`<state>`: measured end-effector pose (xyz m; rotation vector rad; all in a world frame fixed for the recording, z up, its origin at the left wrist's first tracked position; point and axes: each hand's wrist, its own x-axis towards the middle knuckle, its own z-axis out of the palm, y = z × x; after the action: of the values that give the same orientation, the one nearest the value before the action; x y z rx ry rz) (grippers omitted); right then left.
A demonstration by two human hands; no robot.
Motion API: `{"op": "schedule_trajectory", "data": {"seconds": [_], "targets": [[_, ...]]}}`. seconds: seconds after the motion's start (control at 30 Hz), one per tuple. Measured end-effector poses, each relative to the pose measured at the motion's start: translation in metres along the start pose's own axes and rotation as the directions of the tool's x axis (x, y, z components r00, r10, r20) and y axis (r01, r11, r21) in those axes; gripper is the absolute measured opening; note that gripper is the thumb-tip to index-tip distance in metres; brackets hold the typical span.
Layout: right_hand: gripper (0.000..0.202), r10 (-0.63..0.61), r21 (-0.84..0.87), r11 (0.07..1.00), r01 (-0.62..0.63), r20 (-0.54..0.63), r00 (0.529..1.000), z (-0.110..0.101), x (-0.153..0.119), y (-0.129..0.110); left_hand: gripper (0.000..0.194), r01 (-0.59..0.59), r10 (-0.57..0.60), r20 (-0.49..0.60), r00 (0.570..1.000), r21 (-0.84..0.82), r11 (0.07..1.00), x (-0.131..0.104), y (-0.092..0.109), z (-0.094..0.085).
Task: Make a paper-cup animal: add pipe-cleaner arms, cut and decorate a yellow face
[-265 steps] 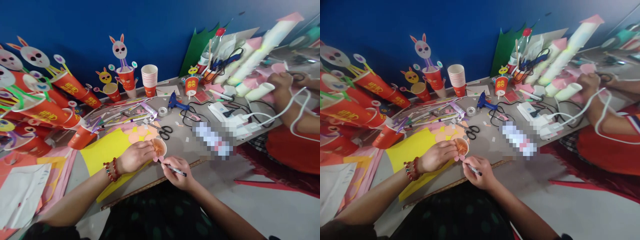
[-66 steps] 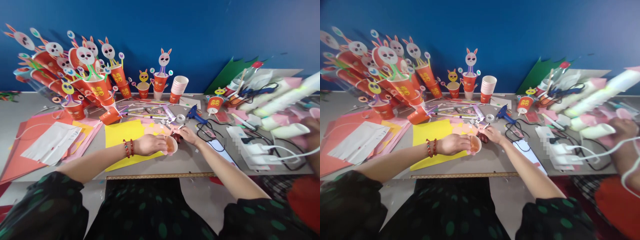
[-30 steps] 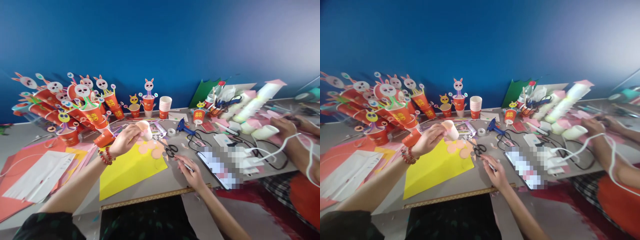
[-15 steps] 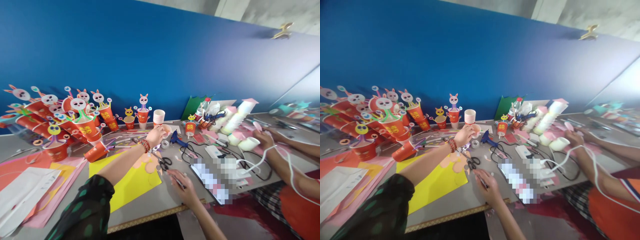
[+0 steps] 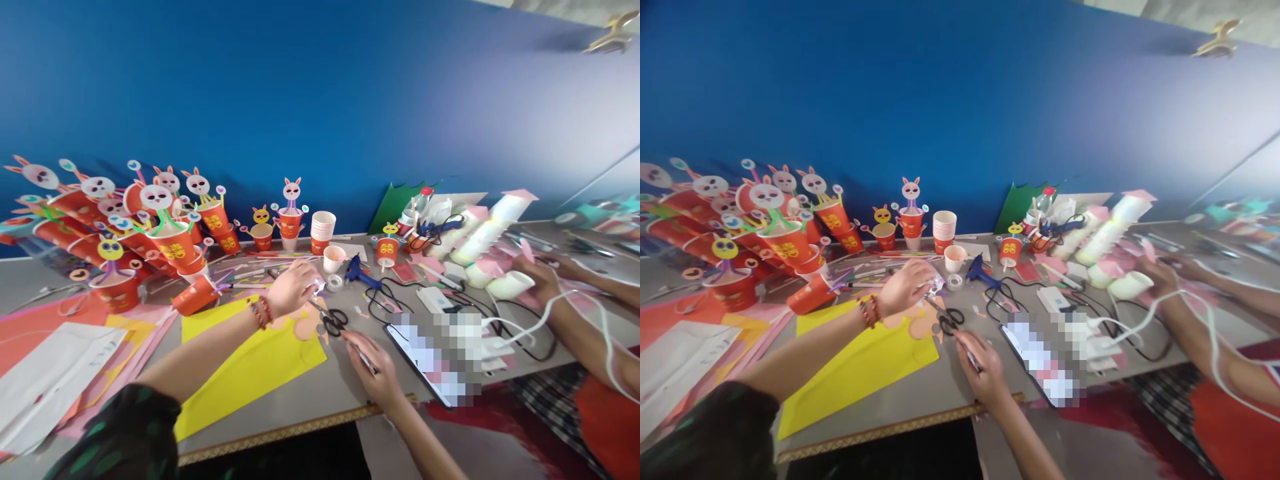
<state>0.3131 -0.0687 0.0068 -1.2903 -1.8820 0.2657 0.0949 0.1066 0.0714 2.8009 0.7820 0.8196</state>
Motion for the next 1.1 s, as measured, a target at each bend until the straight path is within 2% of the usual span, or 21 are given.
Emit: {"op": "schedule_trajectory", "data": {"seconds": [0.1, 0.2, 0.27, 0.33, 0.37, 0.43, 0.5, 0.6, 0.7, 0.77, 0.83, 0.9, 0.97, 1.1], "targets": [[0.035, -0.025, -0.174, 0.984, 0.040, 0.092, 0.995, -0.006, 0.015, 0.007, 0.016, 0.004, -0.003, 0.041, 0.999, -0.023, 1.000, -0.057, 0.011, -0.007], [0.041, 0.032, -0.421, 0.906, 0.041, 0.164, 0.986, -0.012, 0.036, 0.023, 0.019, 0.031, -0.029, 0.092, 0.995, -0.025, 0.999, -0.102, 0.026, -0.008], [0.051, 0.053, -0.475, 0.880, 0.033, 0.167, 0.985, -0.015, 0.047, 0.035, 0.048, 0.061, -0.058, 0.135, 0.989, -0.019, 0.998, -0.121, 0.037, -0.008], [0.069, 0.067, -0.519, 0.854, 0.037, 0.180, 0.981, -0.018, 0.053, 0.042, 0.079, 0.107, -0.097, 0.238, 0.966, -0.031, 0.994, -0.132, 0.047, -0.008], [0.077, 0.071, -0.543, 0.838, 0.046, 0.193, 0.979, -0.019, 0.054, 0.041, 0.087, 0.120, -0.105, 0.277, 0.955, -0.039, 0.992, -0.135, 0.051, -0.008], [0.080, 0.068, -0.560, 0.825, 0.075, 0.229, 0.971, -0.019, 0.052, 0.031, 0.088, 0.133, -0.108, 0.320, 0.941, -0.058, 0.989, -0.140, 0.055, -0.007], [0.067, 0.039, -0.496, 0.862, 0.103, 0.268, 0.963, -0.015, 0.048, 0.013, 0.079, 0.138, -0.107, 0.320, 0.941, -0.075, 0.988, -0.143, 0.056, -0.006], [0.039, 0.025, -0.320, 0.944, 0.079, 0.308, 0.951, 0.000, 0.042, -0.018, 0.070, 0.130, -0.097, 0.294, 0.951, -0.094, 0.987, -0.147, 0.055, -0.002], [0.028, 0.107, -0.191, 0.980, -0.054, 0.279, 0.954, 0.017, 0.036, -0.036, 0.065, 0.102, -0.078, 0.245, 0.966, -0.088, 0.991, -0.151, 0.054, 0.004], [0.029, 0.169, -0.114, 0.983, -0.144, 0.250, 0.953, 0.024, 0.032, -0.039, 0.062, 0.079, -0.062, 0.211, 0.976, -0.075, 0.994, -0.155, 0.054, 0.008], [0.031, 0.235, 0.031, 0.968, -0.250, 0.237, 0.942, 0.027, 0.027, -0.040, 0.061, 0.068, -0.055, 0.182, 0.982, -0.064, 0.996, -0.159, 0.055, 0.012], [0.034, 0.320, 0.249, 0.892, -0.377, 0.243, 0.916, 0.026, 0.021, -0.041, 0.061, 0.063, -0.054, 0.156, 0.986, -0.056, 0.996, -0.163, 0.056, 0.016], [0.037, 0.405, 0.440, 0.754, -0.488, 0.273, 0.873, 0.021, 0.016, -0.044, 0.061, 0.053, -0.046, 0.145, 0.988, -0.047, 0.997, -0.165, 0.059, 0.019], [0.036, 0.516, 0.600, 0.487, -0.635, 0.389, 0.763, 0.010, 0.009, -0.052, 0.061, 0.059, -0.053, 0.175, 0.983, -0.034, 0.998, -0.166, 0.064, 0.021]]}}
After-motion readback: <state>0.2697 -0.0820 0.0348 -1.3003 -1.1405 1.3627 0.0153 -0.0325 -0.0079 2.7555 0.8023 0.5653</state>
